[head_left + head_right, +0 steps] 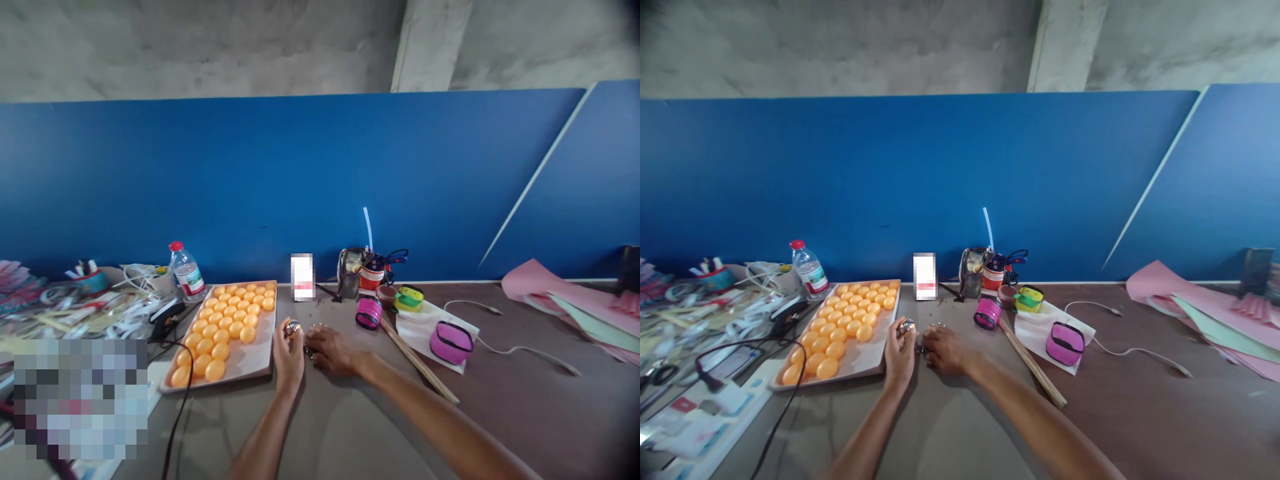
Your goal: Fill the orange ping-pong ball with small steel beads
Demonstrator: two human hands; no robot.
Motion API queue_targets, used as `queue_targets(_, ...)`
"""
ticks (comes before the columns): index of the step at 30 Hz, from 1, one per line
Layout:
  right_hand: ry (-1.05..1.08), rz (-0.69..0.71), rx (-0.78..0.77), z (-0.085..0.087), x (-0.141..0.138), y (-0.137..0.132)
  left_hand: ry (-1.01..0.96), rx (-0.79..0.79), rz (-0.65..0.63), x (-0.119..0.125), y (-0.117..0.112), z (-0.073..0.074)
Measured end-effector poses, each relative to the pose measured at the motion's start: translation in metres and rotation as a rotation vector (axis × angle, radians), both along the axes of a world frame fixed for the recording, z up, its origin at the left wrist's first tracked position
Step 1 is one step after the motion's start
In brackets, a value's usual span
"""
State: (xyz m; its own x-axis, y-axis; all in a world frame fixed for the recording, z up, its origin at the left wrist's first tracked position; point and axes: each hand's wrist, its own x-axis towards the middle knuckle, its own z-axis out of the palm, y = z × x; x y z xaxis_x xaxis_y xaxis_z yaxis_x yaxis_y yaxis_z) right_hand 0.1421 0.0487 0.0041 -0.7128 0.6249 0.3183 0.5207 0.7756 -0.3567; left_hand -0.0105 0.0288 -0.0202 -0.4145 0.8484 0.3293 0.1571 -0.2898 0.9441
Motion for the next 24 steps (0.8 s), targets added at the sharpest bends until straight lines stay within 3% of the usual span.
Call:
queue_targets(6,0.168,-0.351,-0.088,-0.010,0.021,-0.018,0.065,-0.050,-0.035,-0.002,0.000,-0.001)
queue_targets(11,0.093,-0.483,-0.107,-0.014,0.024,-0.023,0.004,-0.092,-0.126,0.000,0.001,-0.002)
queue_targets(17,0.072,-0.538,-0.091,-0.020,0.015,-0.015,0.033,-0.125,-0.161,0.001,0.000,0.001)
queue_targets(24,0.256,-0.448,-0.129,-0.033,0.022,-0.010,0.021,-0.147,-0.178,0.004,-0.003,0.005)
